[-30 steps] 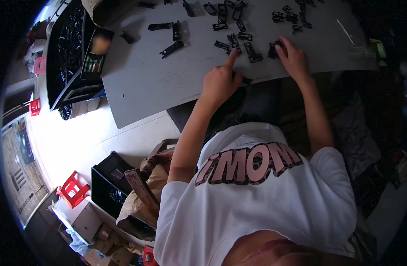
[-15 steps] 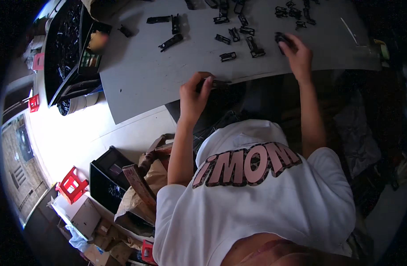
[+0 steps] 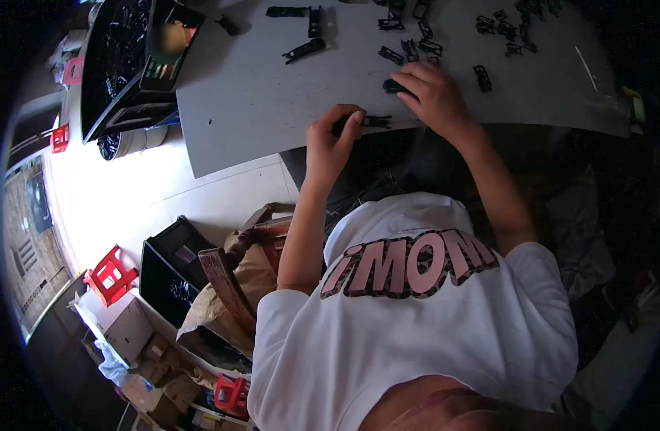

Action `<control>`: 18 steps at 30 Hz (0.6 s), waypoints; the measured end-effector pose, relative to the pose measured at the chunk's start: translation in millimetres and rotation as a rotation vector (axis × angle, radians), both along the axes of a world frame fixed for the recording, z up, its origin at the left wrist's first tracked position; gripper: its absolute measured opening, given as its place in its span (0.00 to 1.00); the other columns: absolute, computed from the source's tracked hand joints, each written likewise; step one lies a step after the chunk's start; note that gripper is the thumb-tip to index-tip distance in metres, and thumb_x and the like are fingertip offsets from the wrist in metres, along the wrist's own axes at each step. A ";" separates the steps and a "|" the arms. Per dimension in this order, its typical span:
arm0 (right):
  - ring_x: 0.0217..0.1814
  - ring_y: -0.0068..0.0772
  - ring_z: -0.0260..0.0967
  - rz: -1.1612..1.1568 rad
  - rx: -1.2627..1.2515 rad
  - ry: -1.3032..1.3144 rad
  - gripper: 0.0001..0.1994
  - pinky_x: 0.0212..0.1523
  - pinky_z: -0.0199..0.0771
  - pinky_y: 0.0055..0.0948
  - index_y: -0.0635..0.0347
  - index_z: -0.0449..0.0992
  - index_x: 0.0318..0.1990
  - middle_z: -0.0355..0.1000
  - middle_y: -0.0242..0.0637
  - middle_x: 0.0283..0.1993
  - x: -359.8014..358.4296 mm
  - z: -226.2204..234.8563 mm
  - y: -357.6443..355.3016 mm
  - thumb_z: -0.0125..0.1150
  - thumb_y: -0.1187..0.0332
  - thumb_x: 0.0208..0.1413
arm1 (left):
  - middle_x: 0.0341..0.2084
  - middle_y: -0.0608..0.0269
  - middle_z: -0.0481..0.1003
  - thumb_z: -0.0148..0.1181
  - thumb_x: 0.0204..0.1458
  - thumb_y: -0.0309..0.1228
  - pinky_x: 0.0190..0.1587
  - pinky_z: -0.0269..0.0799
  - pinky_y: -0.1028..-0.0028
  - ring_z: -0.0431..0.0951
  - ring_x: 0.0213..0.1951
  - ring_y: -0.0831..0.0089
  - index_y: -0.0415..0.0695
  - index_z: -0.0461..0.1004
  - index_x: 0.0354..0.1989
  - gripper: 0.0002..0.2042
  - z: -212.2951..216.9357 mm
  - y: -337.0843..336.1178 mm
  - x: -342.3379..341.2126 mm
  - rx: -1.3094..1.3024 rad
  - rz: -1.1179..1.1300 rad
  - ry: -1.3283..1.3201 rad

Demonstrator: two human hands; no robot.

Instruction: Assembling small black plastic clips by hand on a workspace table.

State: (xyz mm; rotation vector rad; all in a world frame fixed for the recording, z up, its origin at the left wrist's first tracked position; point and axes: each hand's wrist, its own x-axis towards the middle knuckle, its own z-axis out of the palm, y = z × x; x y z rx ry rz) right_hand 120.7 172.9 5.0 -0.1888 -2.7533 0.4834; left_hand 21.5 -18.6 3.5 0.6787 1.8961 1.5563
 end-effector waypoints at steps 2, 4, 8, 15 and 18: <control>0.45 0.39 0.68 0.016 -0.010 -0.015 0.15 0.45 0.70 0.34 0.60 0.75 0.41 0.70 0.36 0.42 0.2 2.0 -2.6 0.64 0.72 0.42 | 0.21 0.63 0.75 0.55 0.53 0.27 0.30 0.67 0.80 0.72 0.24 0.80 0.37 0.75 0.35 0.07 -3.4 0.4 -0.6 -0.018 0.017 -0.040; 0.45 0.39 0.68 0.014 0.000 -0.029 0.15 0.44 0.70 0.34 0.60 0.75 0.41 0.70 0.36 0.42 1.4 2.8 -3.1 0.64 0.72 0.42 | 0.23 0.68 0.72 0.56 0.55 0.30 0.25 0.62 0.83 0.64 0.22 0.83 0.35 0.75 0.37 0.09 -3.2 2.1 -0.5 0.023 -0.020 0.094; 0.45 0.39 0.68 -0.019 0.058 -0.087 0.15 0.43 0.71 0.33 0.60 0.73 0.40 0.70 0.36 0.42 -3.2 5.9 -9.6 0.65 0.73 0.41 | 0.29 0.62 0.77 0.59 0.52 0.28 0.35 0.70 0.78 0.75 0.31 0.78 0.36 0.75 0.38 0.09 -14.0 -2.8 -1.6 0.006 -0.042 0.187; 0.43 0.42 0.69 0.034 -0.288 -0.075 0.15 0.42 0.71 0.33 0.62 0.72 0.40 0.69 0.40 0.41 -6.6 7.7 -15.1 0.62 0.75 0.41 | 0.29 0.63 0.77 0.62 0.48 0.27 0.32 0.70 0.79 0.75 0.30 0.79 0.39 0.75 0.40 0.11 -9.2 -5.6 -5.6 -0.055 -0.068 0.291; 0.41 0.43 0.69 0.109 -0.334 -0.068 0.15 0.42 0.71 0.33 0.64 0.71 0.40 0.68 0.41 0.40 -5.4 17.4 -26.5 0.61 0.75 0.40 | 0.27 0.64 0.76 0.62 0.49 0.28 0.27 0.68 0.80 0.71 0.24 0.81 0.38 0.75 0.41 0.12 0.8 -4.9 -4.2 -0.170 -0.061 0.057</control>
